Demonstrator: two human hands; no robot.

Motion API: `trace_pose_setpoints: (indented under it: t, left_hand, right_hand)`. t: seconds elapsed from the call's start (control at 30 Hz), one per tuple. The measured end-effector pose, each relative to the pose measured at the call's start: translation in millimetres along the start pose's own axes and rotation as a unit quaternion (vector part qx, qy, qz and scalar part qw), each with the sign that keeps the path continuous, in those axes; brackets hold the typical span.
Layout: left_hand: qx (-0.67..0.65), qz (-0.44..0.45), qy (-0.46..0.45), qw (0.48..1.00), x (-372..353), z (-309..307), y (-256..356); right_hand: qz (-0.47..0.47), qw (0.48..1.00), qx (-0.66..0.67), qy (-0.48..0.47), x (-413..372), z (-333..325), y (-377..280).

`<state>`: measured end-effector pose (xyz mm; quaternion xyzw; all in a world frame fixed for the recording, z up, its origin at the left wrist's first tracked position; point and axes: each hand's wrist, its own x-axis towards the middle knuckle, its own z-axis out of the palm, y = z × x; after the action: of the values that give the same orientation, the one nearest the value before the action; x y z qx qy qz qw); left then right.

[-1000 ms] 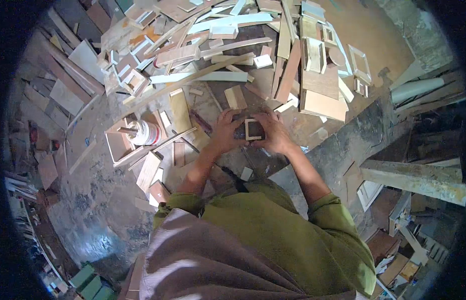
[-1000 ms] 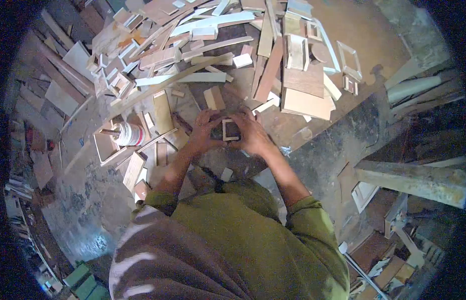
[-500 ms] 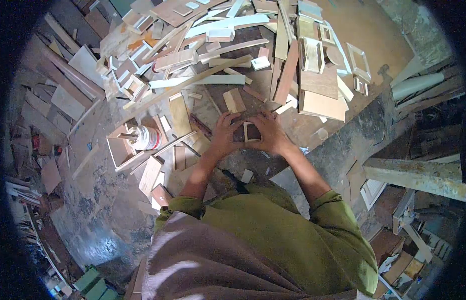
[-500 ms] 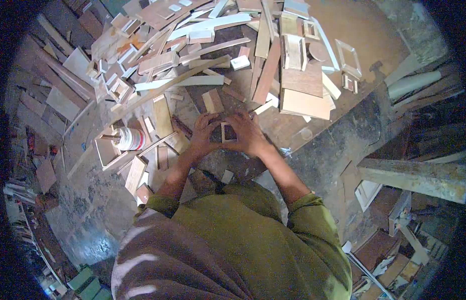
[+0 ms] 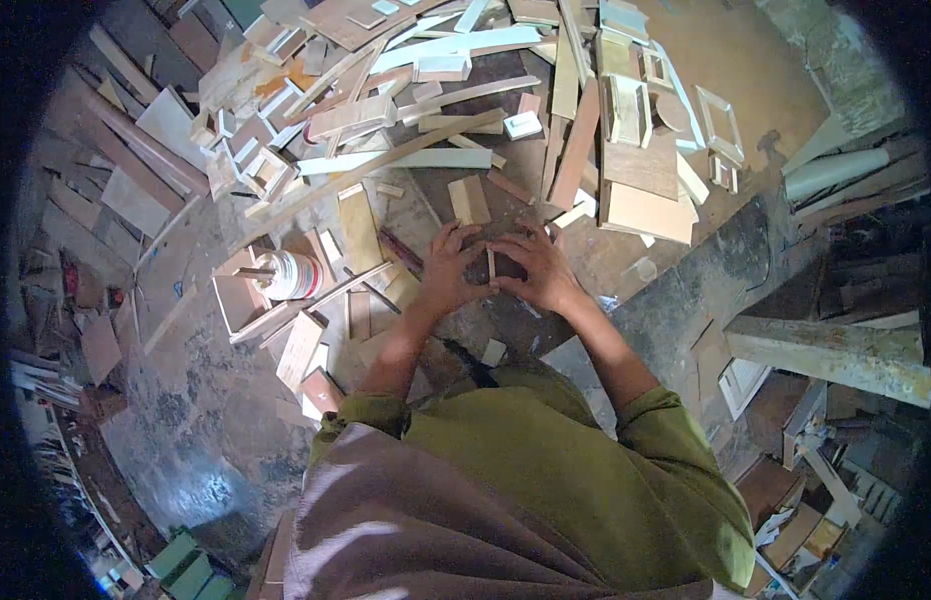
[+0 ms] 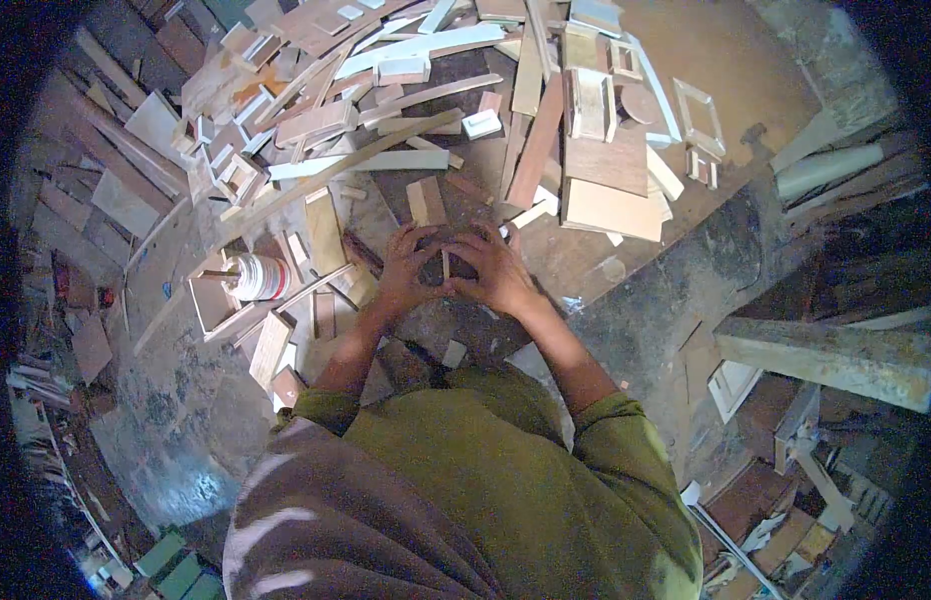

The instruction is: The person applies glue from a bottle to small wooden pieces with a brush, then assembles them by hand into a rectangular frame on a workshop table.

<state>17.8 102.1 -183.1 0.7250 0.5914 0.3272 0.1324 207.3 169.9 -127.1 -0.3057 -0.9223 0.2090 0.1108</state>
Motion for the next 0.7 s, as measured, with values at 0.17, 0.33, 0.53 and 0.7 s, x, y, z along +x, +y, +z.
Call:
trace_pose_setpoints:
  t: [0.17, 0.33, 0.53, 0.7]
  left_hand:
    - [0.005, -0.016, -0.018, 1.000, 3, -6, 5]
    - [0.015, -0.033, -0.026, 0.999, 0, -5, 6]
    - [0.009, -0.023, -0.013, 1.000, 0, -7, 4]
    - [0.022, -0.036, -0.020, 0.999, -1, -3, 3]
  right_hand:
    - [-0.003, 1.000, 0.003, -0.013, 1, -4, -4]
    - [-0.006, 0.988, -0.156, 0.009, -2, 11, -23]
    - [0.052, 0.973, -0.220, -0.035, -11, 24, -53]
    - [0.081, 0.973, -0.209, -0.060, -12, 32, -52]
